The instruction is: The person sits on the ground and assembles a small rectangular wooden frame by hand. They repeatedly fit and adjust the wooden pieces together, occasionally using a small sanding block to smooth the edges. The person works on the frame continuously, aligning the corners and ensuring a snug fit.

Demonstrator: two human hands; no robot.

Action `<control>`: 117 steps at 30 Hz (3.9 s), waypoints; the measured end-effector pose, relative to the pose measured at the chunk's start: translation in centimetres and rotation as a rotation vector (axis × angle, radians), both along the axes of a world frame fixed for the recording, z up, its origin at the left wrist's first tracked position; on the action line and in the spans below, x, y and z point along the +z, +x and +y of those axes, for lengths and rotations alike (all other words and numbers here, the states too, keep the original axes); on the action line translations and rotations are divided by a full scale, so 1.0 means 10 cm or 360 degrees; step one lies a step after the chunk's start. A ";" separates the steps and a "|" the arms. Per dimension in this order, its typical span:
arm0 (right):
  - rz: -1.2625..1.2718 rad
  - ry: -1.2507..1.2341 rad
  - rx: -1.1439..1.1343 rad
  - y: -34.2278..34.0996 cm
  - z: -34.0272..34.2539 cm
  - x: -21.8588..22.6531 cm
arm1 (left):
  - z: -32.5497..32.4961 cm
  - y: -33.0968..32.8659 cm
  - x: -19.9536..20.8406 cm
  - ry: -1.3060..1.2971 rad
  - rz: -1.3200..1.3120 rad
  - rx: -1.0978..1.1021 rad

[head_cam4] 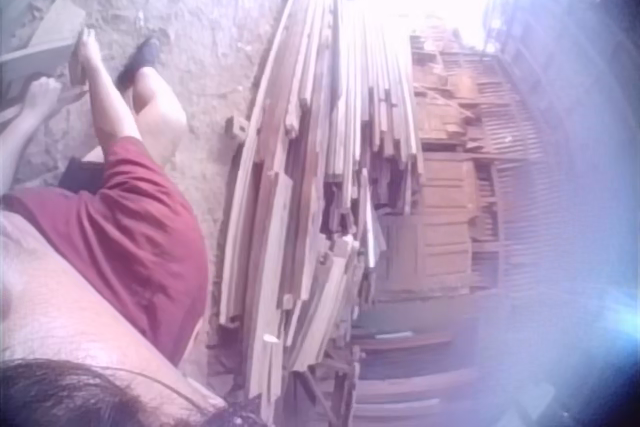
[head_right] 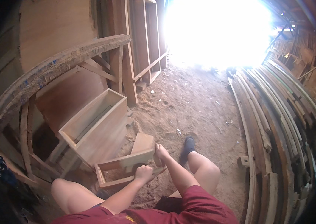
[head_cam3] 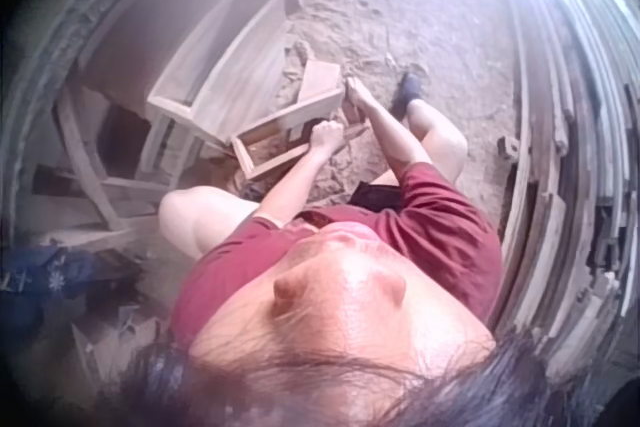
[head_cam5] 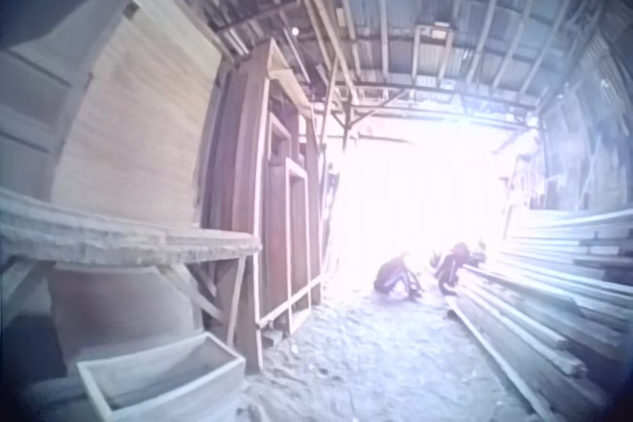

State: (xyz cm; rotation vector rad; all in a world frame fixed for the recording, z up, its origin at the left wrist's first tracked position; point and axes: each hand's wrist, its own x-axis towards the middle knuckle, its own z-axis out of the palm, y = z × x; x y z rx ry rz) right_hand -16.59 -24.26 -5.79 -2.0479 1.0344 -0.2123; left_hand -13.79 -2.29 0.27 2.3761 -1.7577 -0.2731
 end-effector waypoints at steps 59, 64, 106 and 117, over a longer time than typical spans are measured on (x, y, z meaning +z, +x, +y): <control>0.0113 -0.0123 0.0080 -1.13 0.58 0.54 | -0.13 0.06 0.00 0.0002 0.0174 0.0055; -0.0038 -0.0225 0.0002 -0.96 0.37 0.58 | -0.17 0.04 -0.01 -0.0051 0.0157 0.0006; 0.0720 -0.0313 0.0557 -1.06 0.19 0.89 | -0.07 1.31 0.47 0.0557 -0.0039 0.0377; 0.0086 0.0122 0.0284 -0.99 0.10 1.10 | -0.11 1.19 -0.01 0.0315 0.0415 0.1081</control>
